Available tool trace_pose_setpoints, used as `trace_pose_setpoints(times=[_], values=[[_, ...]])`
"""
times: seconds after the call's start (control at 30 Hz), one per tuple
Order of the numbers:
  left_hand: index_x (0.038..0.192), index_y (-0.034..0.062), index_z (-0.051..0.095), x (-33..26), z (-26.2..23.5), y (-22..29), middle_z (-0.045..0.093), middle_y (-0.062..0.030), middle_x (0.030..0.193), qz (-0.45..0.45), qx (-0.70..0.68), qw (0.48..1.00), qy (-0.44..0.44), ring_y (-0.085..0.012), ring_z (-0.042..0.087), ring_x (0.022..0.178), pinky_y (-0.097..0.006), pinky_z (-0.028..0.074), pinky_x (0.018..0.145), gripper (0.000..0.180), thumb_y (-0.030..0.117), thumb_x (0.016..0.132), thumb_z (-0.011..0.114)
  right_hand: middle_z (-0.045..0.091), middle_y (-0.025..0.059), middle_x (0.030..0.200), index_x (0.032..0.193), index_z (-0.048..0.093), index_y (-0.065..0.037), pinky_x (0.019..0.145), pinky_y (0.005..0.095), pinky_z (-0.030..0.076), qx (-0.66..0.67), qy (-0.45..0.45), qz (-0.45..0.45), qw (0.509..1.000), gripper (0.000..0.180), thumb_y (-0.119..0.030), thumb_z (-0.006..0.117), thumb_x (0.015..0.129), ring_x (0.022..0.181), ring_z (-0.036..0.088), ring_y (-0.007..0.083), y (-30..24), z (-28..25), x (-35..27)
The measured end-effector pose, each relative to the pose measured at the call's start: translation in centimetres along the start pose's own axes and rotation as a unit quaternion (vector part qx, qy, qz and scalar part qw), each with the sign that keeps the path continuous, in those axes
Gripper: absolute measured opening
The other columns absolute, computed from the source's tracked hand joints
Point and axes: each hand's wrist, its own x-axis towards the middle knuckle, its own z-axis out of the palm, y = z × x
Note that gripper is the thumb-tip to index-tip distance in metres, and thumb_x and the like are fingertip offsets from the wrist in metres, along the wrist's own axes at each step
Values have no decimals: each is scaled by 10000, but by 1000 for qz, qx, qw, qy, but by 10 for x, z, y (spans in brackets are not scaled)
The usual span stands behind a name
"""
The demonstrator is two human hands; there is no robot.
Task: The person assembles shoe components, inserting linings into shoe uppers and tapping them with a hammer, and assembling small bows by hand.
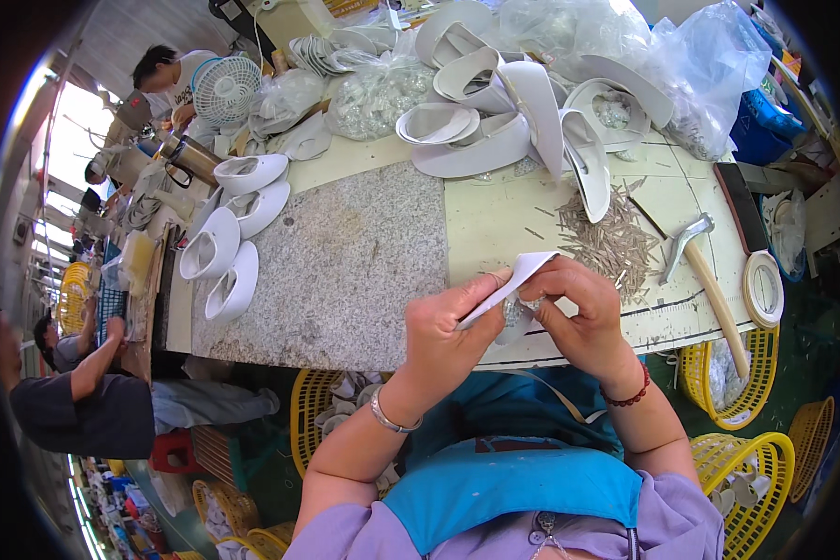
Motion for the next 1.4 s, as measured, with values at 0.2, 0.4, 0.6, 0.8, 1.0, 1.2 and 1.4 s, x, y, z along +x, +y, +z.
trace_pose_setpoints(times=[0.2,0.4,0.6,0.8,1.0,1.2,1.4], values=[[1097,-14,686,2,3,2,708,-90,825,93,67,993,16,-69,620,684,-216,493,609,302,-25,796,672,630,125,1005,884,649,-37,652,318,493,-147,59,-66,985,261,90,654,655,793,623,238,-12,-3,0],[1080,-23,688,1,3,3,707,-115,823,138,83,987,12,-115,649,667,-229,507,595,312,-55,770,672,615,120,1001,852,637,-22,804,365,455,-112,33,-88,989,274,63,682,595,925,589,281,-5,-7,3],[1079,-8,673,-3,-1,5,704,-163,957,126,73,989,-3,-250,712,765,-291,560,649,324,-1,756,699,624,126,1034,834,610,-31,778,395,463,-166,-2,-106,980,265,70,660,595,913,589,295,-15,-7,-1],[1083,11,630,-5,-2,12,703,-145,929,158,128,979,19,-271,701,736,-311,554,614,326,12,764,699,634,140,1030,825,594,-33,763,398,468,-183,4,-163,969,245,56,655,606,893,592,302,-20,-4,1],[961,7,629,-3,-6,12,707,-121,855,232,139,962,32,-216,684,645,-282,527,557,244,4,740,731,644,145,999,813,587,-21,701,367,497,-209,-4,-195,958,200,22,685,644,817,606,290,-24,-1,1],[985,17,617,-3,-10,14,703,-142,909,288,143,947,15,-260,689,687,-312,539,574,284,29,731,746,653,146,963,799,584,-7,639,351,509,-187,23,-209,960,207,29,698,630,769,612,290,-24,0,1],[1010,-2,648,-4,-10,17,699,-166,970,248,100,964,-2,-268,703,789,-309,558,658,265,14,754,714,653,161,968,797,574,-1,628,354,510,-202,25,-236,950,238,28,713,605,763,618,295,-25,-1,2]])
